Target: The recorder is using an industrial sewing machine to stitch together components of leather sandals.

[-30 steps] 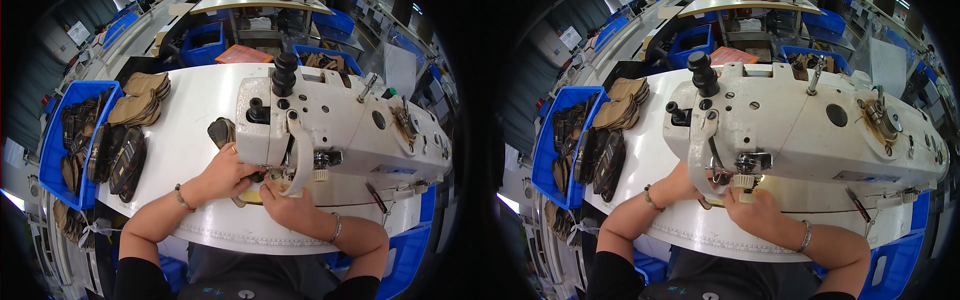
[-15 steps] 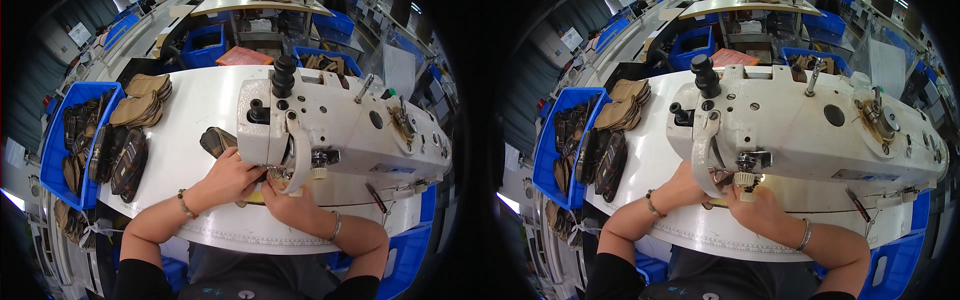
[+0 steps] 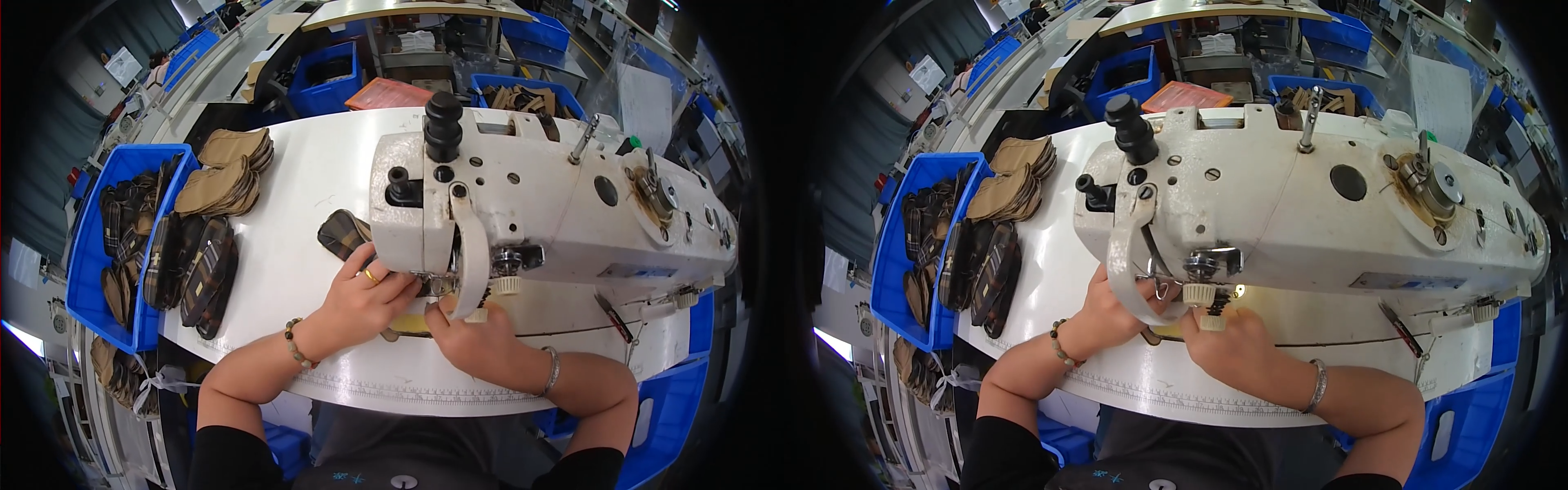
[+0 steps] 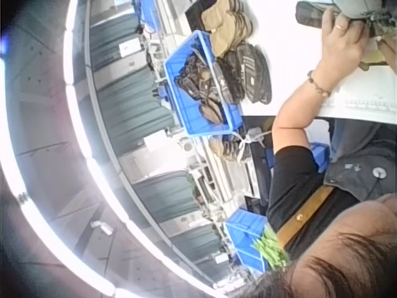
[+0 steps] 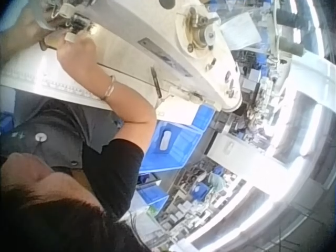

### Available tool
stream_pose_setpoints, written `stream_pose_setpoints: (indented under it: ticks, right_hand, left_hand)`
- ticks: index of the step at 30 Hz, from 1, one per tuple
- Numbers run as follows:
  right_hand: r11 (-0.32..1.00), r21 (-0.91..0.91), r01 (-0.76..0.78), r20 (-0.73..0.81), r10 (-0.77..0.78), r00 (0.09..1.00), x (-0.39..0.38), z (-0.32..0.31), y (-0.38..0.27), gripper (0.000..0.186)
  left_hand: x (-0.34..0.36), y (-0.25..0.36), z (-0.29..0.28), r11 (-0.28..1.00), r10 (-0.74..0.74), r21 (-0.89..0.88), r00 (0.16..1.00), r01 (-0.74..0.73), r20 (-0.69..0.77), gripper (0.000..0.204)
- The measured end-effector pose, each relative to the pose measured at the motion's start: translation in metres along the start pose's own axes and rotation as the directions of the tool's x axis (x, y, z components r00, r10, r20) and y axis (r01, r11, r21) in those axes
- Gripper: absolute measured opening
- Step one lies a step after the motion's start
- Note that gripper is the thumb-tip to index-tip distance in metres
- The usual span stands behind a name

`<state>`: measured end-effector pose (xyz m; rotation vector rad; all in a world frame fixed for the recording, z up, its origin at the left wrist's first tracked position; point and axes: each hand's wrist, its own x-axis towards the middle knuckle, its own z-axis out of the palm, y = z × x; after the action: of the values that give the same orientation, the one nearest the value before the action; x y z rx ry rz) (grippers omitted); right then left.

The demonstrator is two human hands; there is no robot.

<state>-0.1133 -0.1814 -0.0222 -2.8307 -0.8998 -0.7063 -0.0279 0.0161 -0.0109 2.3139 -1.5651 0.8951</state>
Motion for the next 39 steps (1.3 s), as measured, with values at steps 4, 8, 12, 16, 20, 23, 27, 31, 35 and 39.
stream_pose_setpoints:
  ticks: [4, 8, 12, 16, 20, 23, 27, 31, 35, 39]
  right_hand:
    - [1.000, -0.015, -0.018, 0.017, 0.018, 1.000, -0.013, 0.029, 0.004, 0.012]
    - [0.992, 0.101, -0.080, 0.080, 0.072, 0.994, -0.019, 0.047, 0.005, 0.018]
    - [0.991, 0.098, -0.092, 0.078, 0.085, 0.993, -0.025, 0.056, 0.006, 0.026]
    - [0.942, 0.253, -0.223, 0.142, 0.192, 0.971, -0.025, 0.050, 0.006, 0.026]
    - [0.986, 0.082, -0.148, 0.132, 0.137, 0.982, -0.006, 0.023, 0.007, 0.012]
    - [0.928, 0.301, -0.221, 0.037, 0.220, 0.975, -0.004, 0.022, 0.009, 0.006]
    - [0.934, 0.297, -0.197, -0.027, 0.215, 0.976, -0.010, 0.043, 0.014, 0.007]
    - [0.948, 0.254, -0.190, -0.064, 0.212, 0.975, 0.001, 0.025, 0.020, 0.019]
    - [0.915, 0.356, -0.190, -0.156, 0.259, 0.953, 0.014, 0.018, 0.025, 0.008]
    - [0.968, 0.217, -0.123, -0.145, 0.157, 0.977, 0.010, 0.027, 0.027, 0.005]
  left_hand:
    - [0.002, -0.001, 0.001, 0.995, 0.043, -0.093, 0.998, -0.038, 0.051, 0.025]
    - [0.000, -0.002, 0.002, 0.993, 0.059, -0.110, 0.990, -0.045, 0.131, 0.027]
    - [0.003, 0.001, 0.000, 0.995, 0.068, -0.088, 0.986, -0.055, 0.151, 0.026]
    - [0.004, 0.003, -0.001, 0.996, 0.048, -0.086, 0.985, -0.034, 0.166, 0.026]
    - [0.005, 0.002, -0.002, 0.998, 0.038, -0.051, 0.984, -0.030, 0.172, 0.026]
    - [0.003, 0.001, 0.001, 0.996, 0.036, -0.087, 0.986, -0.022, 0.161, 0.027]
    - [0.006, -0.005, 0.001, 0.988, -0.011, -0.150, 0.986, 0.036, 0.164, 0.025]
    - [0.009, -0.015, 0.000, 0.949, -0.125, -0.264, 0.974, 0.173, 0.188, 0.022]
    - [0.010, -0.017, 0.000, 0.935, -0.158, -0.281, 0.965, 0.215, 0.210, 0.023]
    - [0.006, -0.018, 0.004, 0.921, -0.175, -0.305, 0.956, 0.243, 0.234, 0.025]
